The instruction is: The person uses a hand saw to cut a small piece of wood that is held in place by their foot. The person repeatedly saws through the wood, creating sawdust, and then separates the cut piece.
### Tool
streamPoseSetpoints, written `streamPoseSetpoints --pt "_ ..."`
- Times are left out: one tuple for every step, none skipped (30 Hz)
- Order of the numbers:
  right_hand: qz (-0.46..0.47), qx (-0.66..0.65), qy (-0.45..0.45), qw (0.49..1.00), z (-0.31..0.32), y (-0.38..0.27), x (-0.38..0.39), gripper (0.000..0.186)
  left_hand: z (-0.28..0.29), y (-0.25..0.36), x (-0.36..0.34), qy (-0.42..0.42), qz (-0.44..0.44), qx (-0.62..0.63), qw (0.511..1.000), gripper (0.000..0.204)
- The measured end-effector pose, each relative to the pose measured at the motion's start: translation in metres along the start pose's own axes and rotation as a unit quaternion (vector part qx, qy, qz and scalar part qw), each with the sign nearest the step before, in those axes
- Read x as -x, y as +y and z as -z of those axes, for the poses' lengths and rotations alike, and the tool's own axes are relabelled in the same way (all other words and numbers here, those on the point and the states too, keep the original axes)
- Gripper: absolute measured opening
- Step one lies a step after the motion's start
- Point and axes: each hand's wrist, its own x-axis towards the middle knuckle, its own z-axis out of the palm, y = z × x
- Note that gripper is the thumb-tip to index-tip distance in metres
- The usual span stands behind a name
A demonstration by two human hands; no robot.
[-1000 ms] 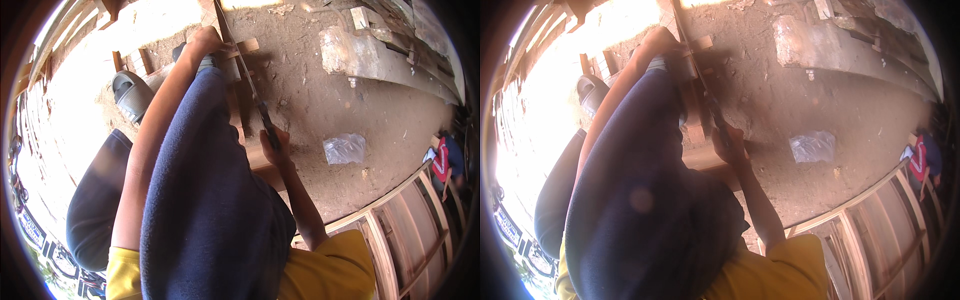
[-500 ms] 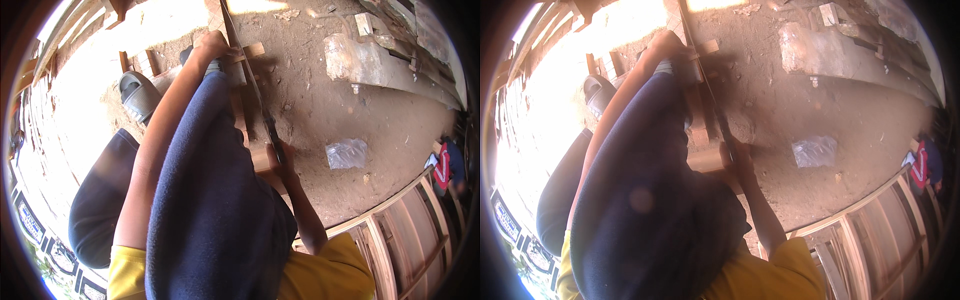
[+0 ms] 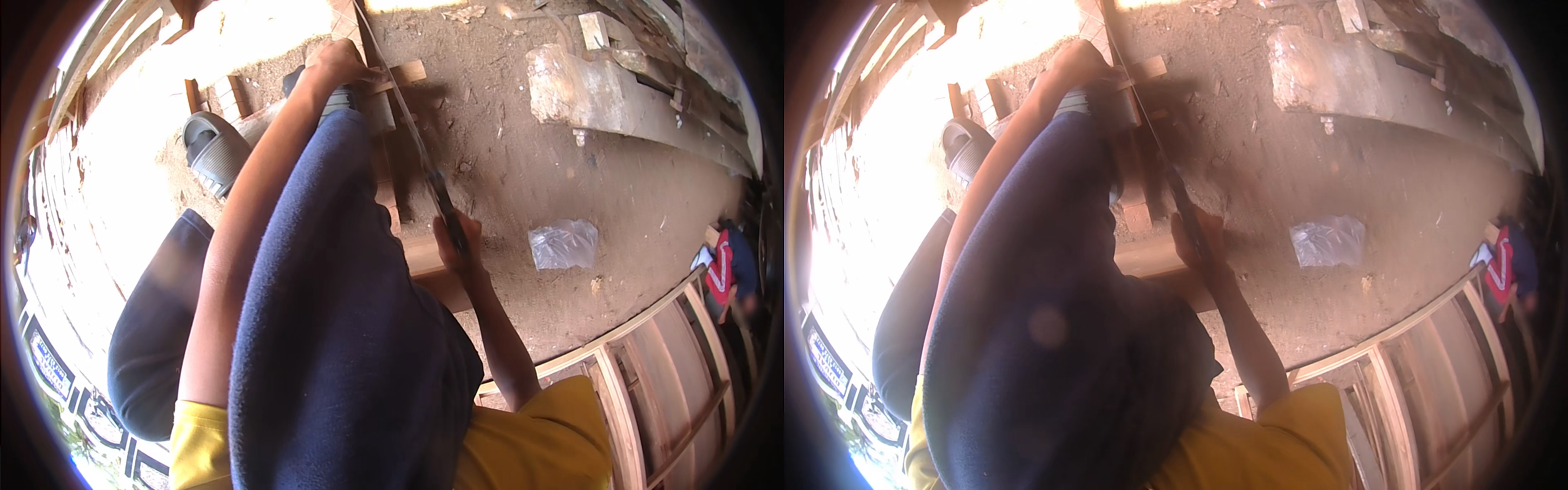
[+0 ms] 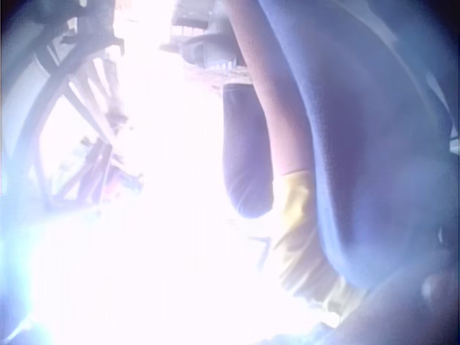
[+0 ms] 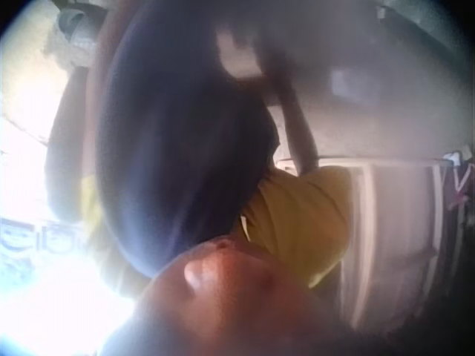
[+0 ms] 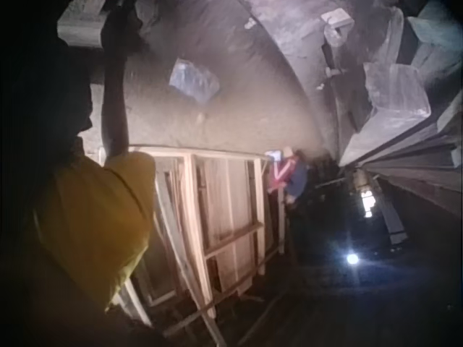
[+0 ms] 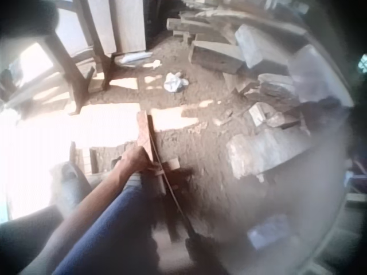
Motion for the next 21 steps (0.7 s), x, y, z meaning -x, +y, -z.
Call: streamPoseSetpoints --pt "-0.003 -0.016 -0.002 1.0 -0.01 -0.004 -0.02 0.009 0.002 -0.004 -0.002 -0.008 -0.003 0.002 1.0 0.049" --pt "-0.005 -0.033 -0.003 0.999 -0.014 -0.006 -0.03 0.008 -0.002 -0.003 -0.002 -0.009 -0.002 0.008 1.0 0.049" --pt "-0.004 -0.026 -0.005 1.0 -0.017 -0.008 -0.028 0.007 0.002 -0.004 -0.001 -0.008 0.001 0.011 1.0 0.05" --pt "-0.003 -0.019 -0.008 1.0 -0.018 -0.012 -0.02 0.007 0.002 -0.003 0.0 -0.024 0.017 0.004 1.0 0.054" --pt "0.005 -0.027 -0.009 1.0 -0.018 -0.013 -0.013 0.01 0.008 -0.008 0.005 -0.033 0.046 -0.005 0.998 0.06" --pt "0.0 -0.018 0.006 1.0 -0.014 -0.009 -0.002 0.012 0.006 0.002 -0.003 -0.048 0.049 -0.005 0.998 0.066" --pt "-0.002 -0.015 0.011 1.0 -0.009 -0.007 0.011 0.015 0.007 0.004 0.0 -0.044 0.045 -0.01 0.998 0.066" --pt "0.002 -0.015 0.014 1.0 -0.006 -0.004 0.016 0.016 0.009 0.006 0.002 -0.041 0.04 -0.014 0.998 0.066" --pt "0.007 -0.014 0.017 1.0 -0.004 -0.001 0.018 0.017 0.012 0.007 0.004 -0.037 0.036 -0.018 0.999 0.067" --pt "-0.01 -0.038 0.015 0.999 -0.007 -0.004 0.01 0.017 0.011 0.002 0.003 -0.043 0.033 0.002 0.999 0.067" --pt "-0.022 -0.064 0.015 0.998 -0.017 -0.01 -0.015 0.017 0.007 -0.002 -0.002 -0.06 0.034 -0.004 0.998 0.065" --pt "-0.032 -0.093 0.012 0.995 -0.023 -0.014 -0.032 0.017 0.006 -0.004 -0.002 -0.072 0.029 0.021 0.997 0.064" --pt "-0.017 -0.095 0.002 0.995 -0.027 -0.018 -0.037 0.017 0.012 -0.015 0.003 -0.079 0.037 0.039 0.995 0.064" --pt "-0.01 -0.086 0.005 0.996 -0.027 -0.018 -0.042 0.017 0.01 -0.007 0.006 -0.062 0.034 0.041 0.997 0.062" --pt "-0.003 -0.078 0.008 0.997 -0.027 -0.017 -0.045 0.017 0.004 0.004 0.011 -0.046 0.032 0.044 0.997 0.061" --pt "0.02 -0.065 0.022 0.997 -0.026 -0.013 -0.045 0.017 0.006 0.019 0.022 -0.008 0.041 0.024 0.999 0.056" --pt "0.042 -0.049 0.038 0.997 -0.025 -0.006 -0.04 0.017 0.0 0.021 0.03 0.014 0.029 0.05 0.998 0.048" --pt "0.063 -0.033 0.054 0.996 -0.024 -0.001 -0.039 0.017 -0.005 0.021 0.038 0.052 -0.021 0.087 0.995 0.044" --pt "0.07 -0.045 0.041 0.996 -0.027 0.0 -0.04 0.015 -0.003 0.017 0.055 0.089 -0.059 0.116 0.988 0.041" --pt "0.073 -0.047 0.027 0.996 -0.026 0.003 -0.039 0.013 -0.017 0.003 0.053 0.132 -0.174 0.038 0.975 0.04" --pt "0.075 -0.048 0.013 0.996 -0.027 0.004 -0.037 0.012 -0.032 -0.01 0.051 0.143 -0.165 0.013 0.976 0.039"
